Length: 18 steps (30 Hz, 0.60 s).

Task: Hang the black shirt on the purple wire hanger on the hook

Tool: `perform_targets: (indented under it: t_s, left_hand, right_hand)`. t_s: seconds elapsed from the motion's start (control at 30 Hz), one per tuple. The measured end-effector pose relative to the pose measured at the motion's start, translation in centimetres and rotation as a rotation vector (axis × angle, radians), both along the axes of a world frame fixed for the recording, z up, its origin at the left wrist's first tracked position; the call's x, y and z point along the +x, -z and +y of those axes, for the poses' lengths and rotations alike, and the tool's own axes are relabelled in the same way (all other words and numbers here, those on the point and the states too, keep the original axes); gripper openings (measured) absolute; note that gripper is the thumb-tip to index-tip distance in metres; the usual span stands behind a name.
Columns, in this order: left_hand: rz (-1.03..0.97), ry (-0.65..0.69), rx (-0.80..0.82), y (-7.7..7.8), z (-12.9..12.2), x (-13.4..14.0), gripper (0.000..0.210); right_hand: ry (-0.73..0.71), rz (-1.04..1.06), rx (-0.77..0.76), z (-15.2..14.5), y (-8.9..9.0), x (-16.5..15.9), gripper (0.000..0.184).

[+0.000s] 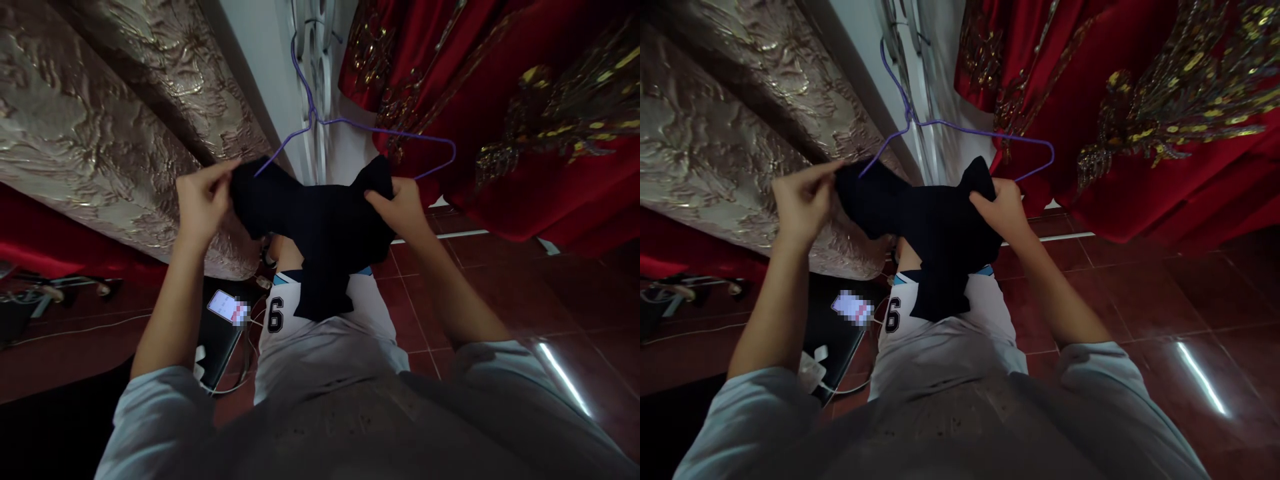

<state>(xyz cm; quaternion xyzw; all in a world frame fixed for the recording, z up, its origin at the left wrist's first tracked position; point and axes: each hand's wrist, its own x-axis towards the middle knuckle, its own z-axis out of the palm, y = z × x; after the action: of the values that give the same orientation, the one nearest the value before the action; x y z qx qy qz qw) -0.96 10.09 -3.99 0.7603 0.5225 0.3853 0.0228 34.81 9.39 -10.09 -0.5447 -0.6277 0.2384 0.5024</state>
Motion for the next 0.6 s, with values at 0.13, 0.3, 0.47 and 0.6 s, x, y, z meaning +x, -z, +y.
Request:
perform_targets:
  t_s: [0.13, 0.3, 0.47, 0.6]
  left_hand:
    - [-0.099, 0.064, 0.115, 0.2, 1.9, 3.5, 0.035]
    - [-0.094, 0.092, 0.120, 1.4, 2.7, 4.2, 0.033]
    - [-0.016, 0.090, 0.168, 0.5, 3.3, 2.9, 0.029]
    - [-0.090, 0.060, 0.153, 0.2, 4.1, 2.9, 0.032]
  right_hand:
    - [-0.061, 0.051, -0.005, -0.9, 0.4, -1.2, 0.029]
    - [0.169, 0.080, 0.293, -2.0, -1.4, 2.2, 0.028]
    - [0.013, 0.123, 0.070, -0.2, -4.0, 8.2, 0.011]
    - [-0.126, 0.262, -0.188, 1.9, -4.3, 8.9, 0.022]
